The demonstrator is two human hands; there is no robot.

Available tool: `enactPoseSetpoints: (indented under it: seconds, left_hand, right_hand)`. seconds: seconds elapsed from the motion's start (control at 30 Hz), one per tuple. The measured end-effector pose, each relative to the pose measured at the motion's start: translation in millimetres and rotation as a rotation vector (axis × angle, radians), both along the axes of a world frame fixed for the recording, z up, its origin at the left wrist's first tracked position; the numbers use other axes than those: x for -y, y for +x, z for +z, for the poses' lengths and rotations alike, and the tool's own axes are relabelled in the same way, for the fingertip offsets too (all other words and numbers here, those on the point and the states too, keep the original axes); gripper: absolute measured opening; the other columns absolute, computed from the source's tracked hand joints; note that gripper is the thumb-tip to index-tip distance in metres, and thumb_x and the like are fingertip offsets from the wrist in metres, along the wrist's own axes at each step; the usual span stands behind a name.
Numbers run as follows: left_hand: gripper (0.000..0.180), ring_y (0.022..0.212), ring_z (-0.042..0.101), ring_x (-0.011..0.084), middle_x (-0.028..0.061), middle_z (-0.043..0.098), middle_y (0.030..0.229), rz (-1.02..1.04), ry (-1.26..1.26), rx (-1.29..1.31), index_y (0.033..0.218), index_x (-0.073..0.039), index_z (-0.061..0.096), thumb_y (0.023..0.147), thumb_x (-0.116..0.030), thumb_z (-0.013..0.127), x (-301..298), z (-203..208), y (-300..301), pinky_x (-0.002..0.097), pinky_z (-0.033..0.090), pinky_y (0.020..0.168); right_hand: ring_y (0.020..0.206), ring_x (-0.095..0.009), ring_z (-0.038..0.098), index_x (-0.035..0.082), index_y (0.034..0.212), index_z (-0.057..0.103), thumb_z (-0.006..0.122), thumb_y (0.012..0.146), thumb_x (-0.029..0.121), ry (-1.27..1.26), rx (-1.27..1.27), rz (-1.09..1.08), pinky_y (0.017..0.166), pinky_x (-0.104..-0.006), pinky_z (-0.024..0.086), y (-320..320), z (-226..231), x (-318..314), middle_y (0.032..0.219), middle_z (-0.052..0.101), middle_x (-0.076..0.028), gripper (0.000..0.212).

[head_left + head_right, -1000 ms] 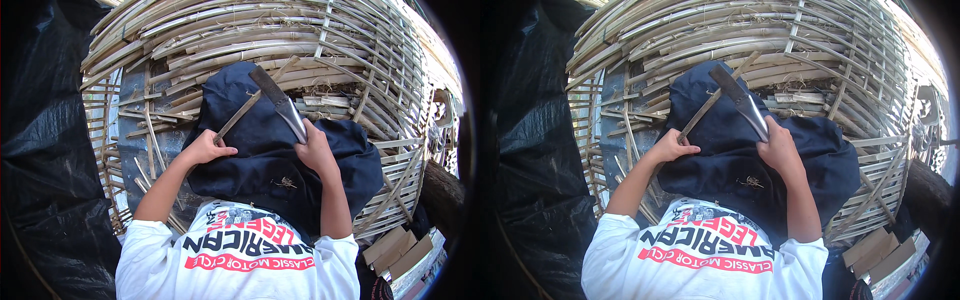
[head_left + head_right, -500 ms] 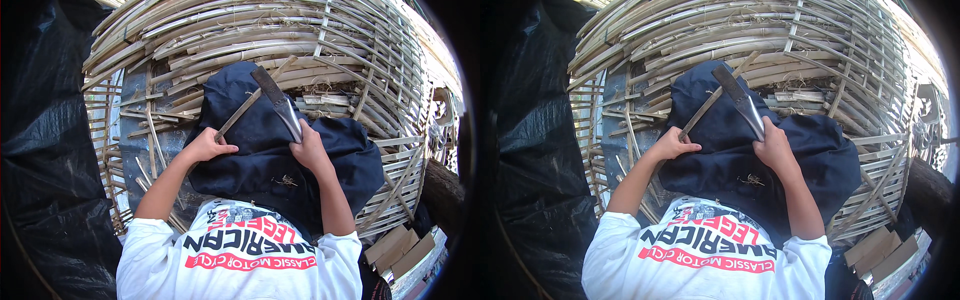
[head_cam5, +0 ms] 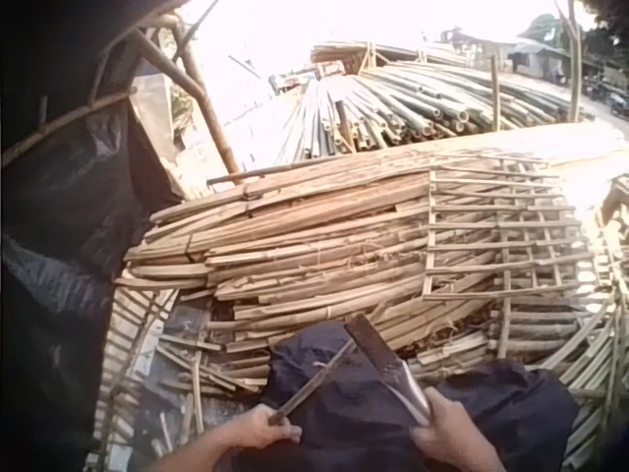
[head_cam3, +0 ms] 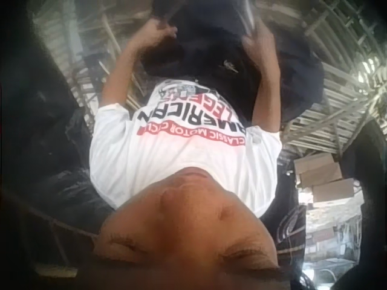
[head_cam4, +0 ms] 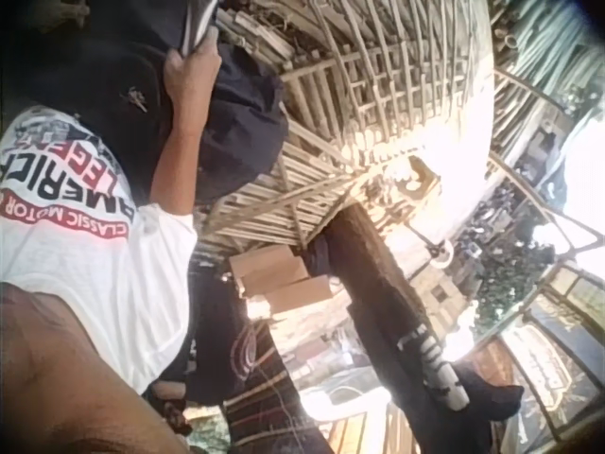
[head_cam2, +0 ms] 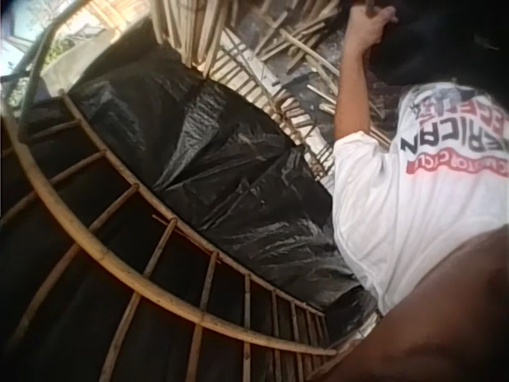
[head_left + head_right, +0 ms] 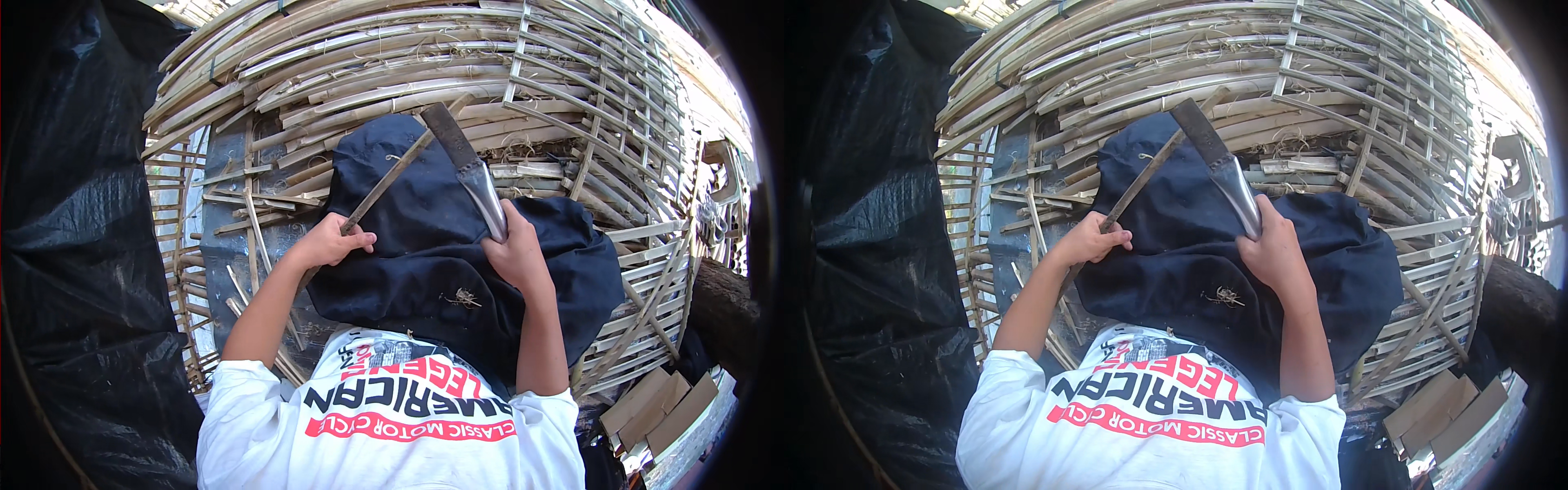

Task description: The person weaves thin bamboo strips into a pre-constructed bamboo lattice frame, using a cleaver to trim the ends and wedge the strips into place.

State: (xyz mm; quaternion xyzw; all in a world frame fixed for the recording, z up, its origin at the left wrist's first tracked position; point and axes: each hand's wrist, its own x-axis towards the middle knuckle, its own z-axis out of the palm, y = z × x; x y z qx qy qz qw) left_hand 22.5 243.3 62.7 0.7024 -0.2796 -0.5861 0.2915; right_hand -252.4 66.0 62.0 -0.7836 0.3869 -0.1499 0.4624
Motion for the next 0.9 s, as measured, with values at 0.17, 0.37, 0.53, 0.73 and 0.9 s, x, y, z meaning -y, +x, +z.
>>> enactPoseSetpoints:
  seconds: [0.17,0.37,0.53,0.73,0.9]
  left_hand:
    - [0.045,0.04,0.025,0.0052,-0.0054,0.027,0.052,0.304,-0.433,-0.414,0.074,-0.009,0.043,0.103,-0.043,0.044,35,38,20,0.0228,0.021,0.037]
    - [0.049,0.062,0.041,0.0147,-0.0002,0.036,0.065,0.445,-1.081,-0.18,0.08,-0.01,0.042,0.102,-0.053,0.036,130,75,-12,0.0363,0.044,0.069]
    - [0.045,0.069,0.044,0.0165,0.0007,0.037,0.068,0.512,-1.354,-0.21,0.085,-0.012,0.039,0.102,-0.053,0.034,147,110,-38,0.0402,0.046,0.079]
    - [0.049,0.103,0.055,0.0237,0.0108,0.057,0.096,0.621,-1.455,-0.298,0.117,-0.006,0.051,0.103,-0.05,0.035,144,72,-91,0.0432,0.041,0.103]
    - [0.062,0.122,0.049,0.0218,0.0135,0.055,0.123,0.608,-1.189,-0.263,0.142,-0.003,0.039,0.104,-0.051,0.031,110,26,-157,0.0396,0.031,0.112]
  right_hand:
    - [0.047,-0.009,0.051,-0.001,0.098,0.054,0.065,0.08,0.005,0.522,0.204,-0.146,0.043,-0.0271,0.04,-22,7,-23,0.062,0.053,-0.003,0.022]
    - [0.045,-0.009,0.053,-0.001,0.094,0.053,0.065,0.084,0.001,0.654,0.518,-0.279,0.04,-0.0234,0.044,-25,19,-55,0.067,0.056,-0.005,0.016]
    - [0.05,-0.009,0.057,-0.001,0.098,0.05,0.067,0.086,0.003,0.57,0.73,-0.395,0.042,-0.0238,0.046,-22,40,-75,0.083,0.06,-0.009,0.021]
    - [0.082,-0.019,0.068,-0.002,0.112,0.047,0.065,0.091,0.005,0.499,0.901,-0.422,0.063,-0.0289,0.06,-8,34,-69,0.123,0.058,-0.024,0.028]
    - [0.109,-0.033,0.064,0.002,0.107,0.043,0.063,0.093,0.005,0.411,1.086,-0.621,0.078,-0.0373,0.061,10,27,-56,0.131,0.052,-0.027,0.025]
